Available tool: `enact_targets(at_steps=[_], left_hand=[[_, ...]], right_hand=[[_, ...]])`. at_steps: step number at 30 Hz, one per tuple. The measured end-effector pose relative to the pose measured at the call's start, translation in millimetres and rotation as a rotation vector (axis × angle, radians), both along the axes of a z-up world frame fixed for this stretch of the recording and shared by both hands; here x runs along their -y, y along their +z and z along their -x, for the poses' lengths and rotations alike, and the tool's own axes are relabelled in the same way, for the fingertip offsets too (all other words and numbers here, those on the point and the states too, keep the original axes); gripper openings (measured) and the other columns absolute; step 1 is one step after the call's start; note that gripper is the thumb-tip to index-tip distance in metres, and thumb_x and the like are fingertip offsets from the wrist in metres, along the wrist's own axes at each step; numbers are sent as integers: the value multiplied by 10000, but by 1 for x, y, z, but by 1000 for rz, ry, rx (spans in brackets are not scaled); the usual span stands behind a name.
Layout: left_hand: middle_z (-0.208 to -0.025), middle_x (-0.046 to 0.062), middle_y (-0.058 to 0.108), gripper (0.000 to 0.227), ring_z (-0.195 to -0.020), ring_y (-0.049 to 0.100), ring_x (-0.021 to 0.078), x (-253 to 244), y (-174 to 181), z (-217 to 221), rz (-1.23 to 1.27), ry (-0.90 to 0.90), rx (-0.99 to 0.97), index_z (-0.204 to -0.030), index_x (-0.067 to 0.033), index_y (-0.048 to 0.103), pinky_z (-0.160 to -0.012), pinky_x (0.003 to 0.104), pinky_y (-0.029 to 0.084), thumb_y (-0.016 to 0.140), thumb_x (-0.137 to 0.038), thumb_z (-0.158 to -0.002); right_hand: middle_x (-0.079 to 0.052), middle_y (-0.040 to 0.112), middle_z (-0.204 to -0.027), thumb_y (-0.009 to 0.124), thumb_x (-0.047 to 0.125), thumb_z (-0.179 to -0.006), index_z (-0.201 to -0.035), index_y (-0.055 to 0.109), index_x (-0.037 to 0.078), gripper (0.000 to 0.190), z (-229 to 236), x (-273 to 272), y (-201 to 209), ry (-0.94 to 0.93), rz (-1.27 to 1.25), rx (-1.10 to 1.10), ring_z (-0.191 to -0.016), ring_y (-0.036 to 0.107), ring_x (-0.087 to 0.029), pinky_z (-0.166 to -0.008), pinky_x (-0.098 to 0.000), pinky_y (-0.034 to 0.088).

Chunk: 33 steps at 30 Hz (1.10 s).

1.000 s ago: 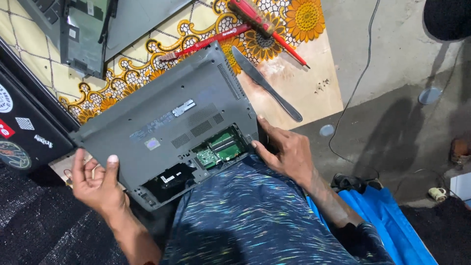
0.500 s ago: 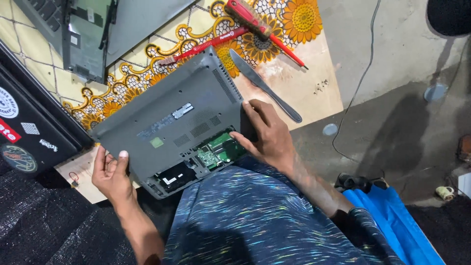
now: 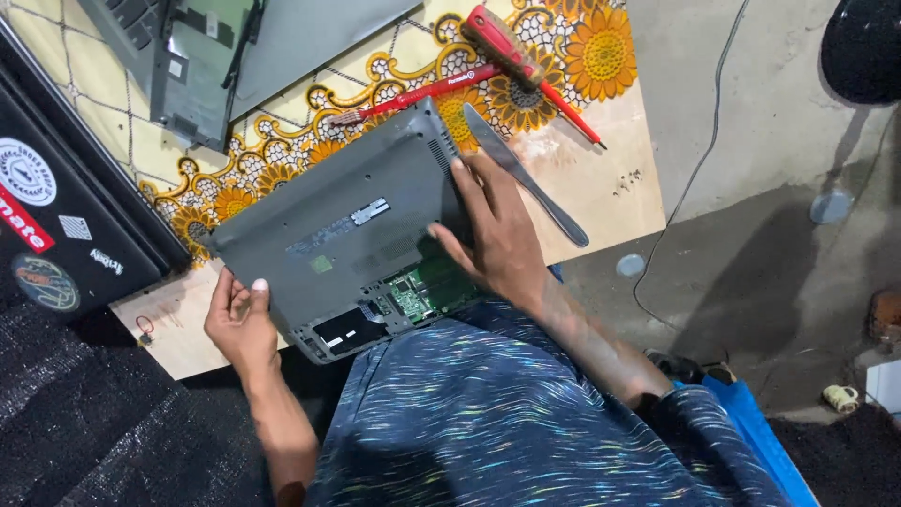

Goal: The person assembles a laptop by placing the hard drive into the chassis and connecting internal cables. They then attach the bottom cover, repeatedly checking the fit and alignment before using a flathead screwdriver to pry and snap the cover into place.

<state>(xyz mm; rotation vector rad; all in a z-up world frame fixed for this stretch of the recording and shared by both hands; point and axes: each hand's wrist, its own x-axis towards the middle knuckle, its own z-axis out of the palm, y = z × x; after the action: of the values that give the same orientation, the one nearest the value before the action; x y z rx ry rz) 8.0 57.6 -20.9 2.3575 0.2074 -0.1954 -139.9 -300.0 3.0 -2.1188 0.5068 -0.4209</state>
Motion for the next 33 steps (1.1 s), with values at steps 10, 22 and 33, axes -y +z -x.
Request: enact_targets(at_steps=[10,22,33], left_hand=[[-1228,201,453,549,-1084,493,257,32,13,-3,-17,-64,28,-1418,-3,466,-944,403,518,717,-32,-930],[-1083,70,460,445,-1024,493,186,74,18,-44,114,-48,72,-1303,-123,558,-924,309,449,740,-173,-900],[-1000,86,631,609,-948,646,122,5,36,-32,911,-23,-79,-1338,34,521,-964,282,556,738,-80,-781]], right_hand=[[-242,512,-1291,686,153,-931,-1366,480,-30,515,-48,18,-14,55,120,-47,-1220,530,-409,-1051,-473,439],[-214,587,-1123,653,105,-869,-1306,493,2,477,-64,25,-9,-108,-208,-39,-1032,605,-377,-861,-464,514],[-75,556,-1100,703,131,-863,-1246,608,1,415,-30,27,27,-39,-770,289,-1104,536,-156,-977,-291,432]])
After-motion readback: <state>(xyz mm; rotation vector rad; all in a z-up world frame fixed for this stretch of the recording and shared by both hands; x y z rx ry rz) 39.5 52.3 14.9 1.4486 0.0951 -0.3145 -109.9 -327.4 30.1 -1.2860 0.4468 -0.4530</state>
